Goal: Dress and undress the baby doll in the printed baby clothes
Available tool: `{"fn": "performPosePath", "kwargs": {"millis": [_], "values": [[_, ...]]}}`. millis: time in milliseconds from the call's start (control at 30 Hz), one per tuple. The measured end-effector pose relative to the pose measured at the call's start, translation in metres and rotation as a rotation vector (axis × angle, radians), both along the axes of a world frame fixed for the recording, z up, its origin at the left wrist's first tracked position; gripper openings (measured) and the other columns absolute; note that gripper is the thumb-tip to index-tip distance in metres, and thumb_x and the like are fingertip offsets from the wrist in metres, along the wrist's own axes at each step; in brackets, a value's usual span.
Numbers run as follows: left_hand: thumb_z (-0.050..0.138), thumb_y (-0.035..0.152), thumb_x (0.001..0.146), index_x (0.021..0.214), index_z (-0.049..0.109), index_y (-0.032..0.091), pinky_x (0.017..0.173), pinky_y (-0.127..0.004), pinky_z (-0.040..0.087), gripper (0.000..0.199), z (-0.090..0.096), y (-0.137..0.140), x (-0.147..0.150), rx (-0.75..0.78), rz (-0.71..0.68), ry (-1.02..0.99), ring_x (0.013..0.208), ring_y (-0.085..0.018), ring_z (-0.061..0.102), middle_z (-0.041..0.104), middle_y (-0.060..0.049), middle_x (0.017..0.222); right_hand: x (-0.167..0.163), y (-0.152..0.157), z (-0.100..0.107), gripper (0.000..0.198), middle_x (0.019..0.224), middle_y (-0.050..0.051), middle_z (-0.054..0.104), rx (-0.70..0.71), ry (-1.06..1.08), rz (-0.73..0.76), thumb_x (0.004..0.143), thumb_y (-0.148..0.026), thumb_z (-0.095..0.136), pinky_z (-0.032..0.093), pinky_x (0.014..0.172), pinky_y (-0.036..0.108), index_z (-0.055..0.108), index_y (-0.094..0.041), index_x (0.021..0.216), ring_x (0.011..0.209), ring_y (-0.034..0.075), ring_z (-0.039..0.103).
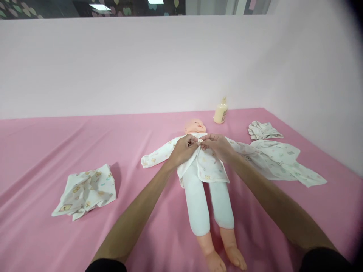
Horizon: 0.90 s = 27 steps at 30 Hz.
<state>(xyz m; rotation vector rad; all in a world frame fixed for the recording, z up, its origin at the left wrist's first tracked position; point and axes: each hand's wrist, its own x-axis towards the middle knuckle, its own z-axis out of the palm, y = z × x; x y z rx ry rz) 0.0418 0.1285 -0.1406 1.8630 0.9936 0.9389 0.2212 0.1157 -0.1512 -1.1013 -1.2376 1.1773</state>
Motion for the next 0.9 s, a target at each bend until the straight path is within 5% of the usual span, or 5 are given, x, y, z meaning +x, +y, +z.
{"fn": "performPosePath", "kwargs": {"millis": [233, 567, 733, 900], "values": [[0.058, 0.039, 0.089, 0.089, 0.062, 0.018, 0.066, -0.026, 0.039, 0.021, -0.001, 0.000, -0.001, 0.063, 0.009, 0.033, 0.073, -0.013, 0.053, 0.061, 0.000, 0.081, 0.002, 0.002, -0.002, 0.015, 0.071, 0.005, 0.070, 0.000, 0.036, 0.042, 0.073, -0.023, 0.069, 0.051, 0.070, 0.028, 0.074, -0.014, 0.084, 0.068, 0.014, 0.063], [0.061, 0.045, 0.086, 0.101, 0.064, 0.019, 0.053, -0.022, 0.030, 0.030, -0.006, 0.005, -0.004, -0.166, -0.015, -0.084, 0.054, -0.008, 0.038, 0.050, 0.004, 0.066, 0.004, 0.000, -0.002, 0.015, 0.076, 0.002, 0.068, 0.057, -0.085, 0.036, 0.080, -0.027, 0.069, 0.047, 0.068, 0.025, 0.071, -0.017, 0.091, 0.070, 0.012, 0.061], [0.055, 0.045, 0.090, 0.092, 0.065, 0.017, 0.060, -0.023, 0.036, 0.030, -0.004, 0.006, -0.003, -0.134, -0.022, -0.092, 0.063, -0.010, 0.046, 0.059, 0.000, 0.076, 0.000, -0.004, 0.003, 0.023, 0.081, 0.002, 0.068, 0.115, -0.124, 0.056, 0.082, -0.031, 0.070, 0.050, 0.072, 0.026, 0.067, -0.016, 0.098, 0.071, 0.011, 0.062], [0.052, 0.040, 0.091, 0.089, 0.063, 0.017, 0.062, -0.023, 0.037, 0.026, -0.003, 0.004, 0.002, -0.070, 0.050, -0.058, 0.064, -0.011, 0.045, 0.058, 0.000, 0.076, -0.005, -0.005, 0.006, 0.027, 0.075, 0.003, 0.070, 0.042, -0.125, -0.089, 0.076, -0.035, 0.076, 0.054, 0.068, 0.028, 0.061, -0.016, 0.088, 0.068, 0.014, 0.066]]}}
